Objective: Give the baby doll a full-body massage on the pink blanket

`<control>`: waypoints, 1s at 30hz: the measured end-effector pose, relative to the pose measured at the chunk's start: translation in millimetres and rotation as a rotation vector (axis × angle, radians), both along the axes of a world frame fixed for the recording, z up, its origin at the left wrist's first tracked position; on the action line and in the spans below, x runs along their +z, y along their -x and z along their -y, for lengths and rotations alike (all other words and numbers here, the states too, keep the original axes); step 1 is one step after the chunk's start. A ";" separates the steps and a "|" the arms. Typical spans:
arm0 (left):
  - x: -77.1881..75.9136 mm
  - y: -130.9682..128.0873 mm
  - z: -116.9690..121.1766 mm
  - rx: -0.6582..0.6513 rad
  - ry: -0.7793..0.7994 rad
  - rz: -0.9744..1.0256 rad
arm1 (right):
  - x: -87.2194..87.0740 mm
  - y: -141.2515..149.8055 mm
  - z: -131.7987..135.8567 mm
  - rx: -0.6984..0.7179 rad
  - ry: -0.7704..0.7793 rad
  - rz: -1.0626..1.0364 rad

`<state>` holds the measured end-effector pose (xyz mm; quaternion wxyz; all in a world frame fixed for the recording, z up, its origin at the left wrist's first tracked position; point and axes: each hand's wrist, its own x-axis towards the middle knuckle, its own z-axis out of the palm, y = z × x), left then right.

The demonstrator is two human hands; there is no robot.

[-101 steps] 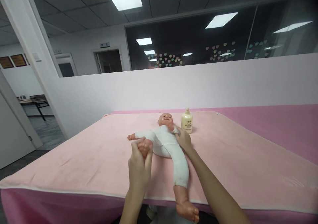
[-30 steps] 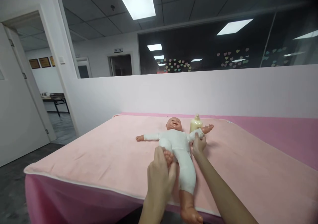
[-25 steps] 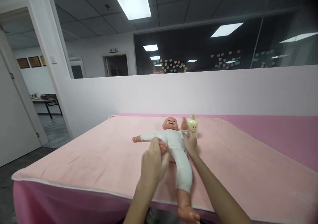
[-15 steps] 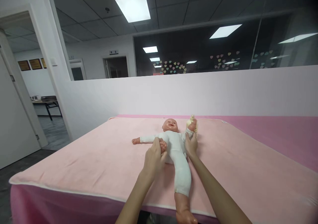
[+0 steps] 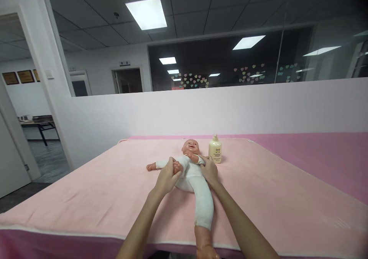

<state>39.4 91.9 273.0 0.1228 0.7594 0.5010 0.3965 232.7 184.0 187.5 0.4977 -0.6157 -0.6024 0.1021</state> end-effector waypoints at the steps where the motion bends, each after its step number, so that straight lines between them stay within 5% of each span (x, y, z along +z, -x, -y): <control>1: 0.7 0.0 4.1 -0.003 0.000 -0.024 | 0.1 0.1 0.1 -0.006 -0.023 -0.057; 6: 9.1 3.7 82.6 0.118 0.000 0.019 | -0.3 -8.0 -5.3 -0.179 -0.063 -0.497; 9: 14.7 8.3 117.1 0.036 0.075 -0.010 | 0.9 -16.0 -6.9 -0.301 -0.037 -0.574; 11: 18.4 10.6 112.4 0.004 0.068 -0.009 | 3.1 -18.2 -5.1 -0.301 -0.061 -0.500; 14: 16.2 8.6 67.3 0.048 -0.033 0.064 | 6.8 -14.0 0.8 -0.181 -0.023 -0.235; 17: -0.4 -1.0 11.9 -0.047 -0.041 0.067 | 7.7 -6.6 5.4 -0.067 0.074 0.050; 20: -17.8 -12.1 -9.4 -0.115 -0.007 -0.026 | 6.3 -4.9 4.2 -0.060 0.083 0.064; 23: -17.3 -17.1 17.3 -0.040 -0.032 -0.085 | 6.4 -10.3 -0.4 -0.076 0.022 -0.181; 26: -0.9 -13.2 65.1 0.054 -0.061 -0.081 | 10.2 -16.5 -1.8 -0.128 -0.007 -0.426; 30: 18.8 -5.0 86.9 0.106 -0.073 -0.162 | 16.2 -15.8 5.2 -0.161 -0.011 -0.285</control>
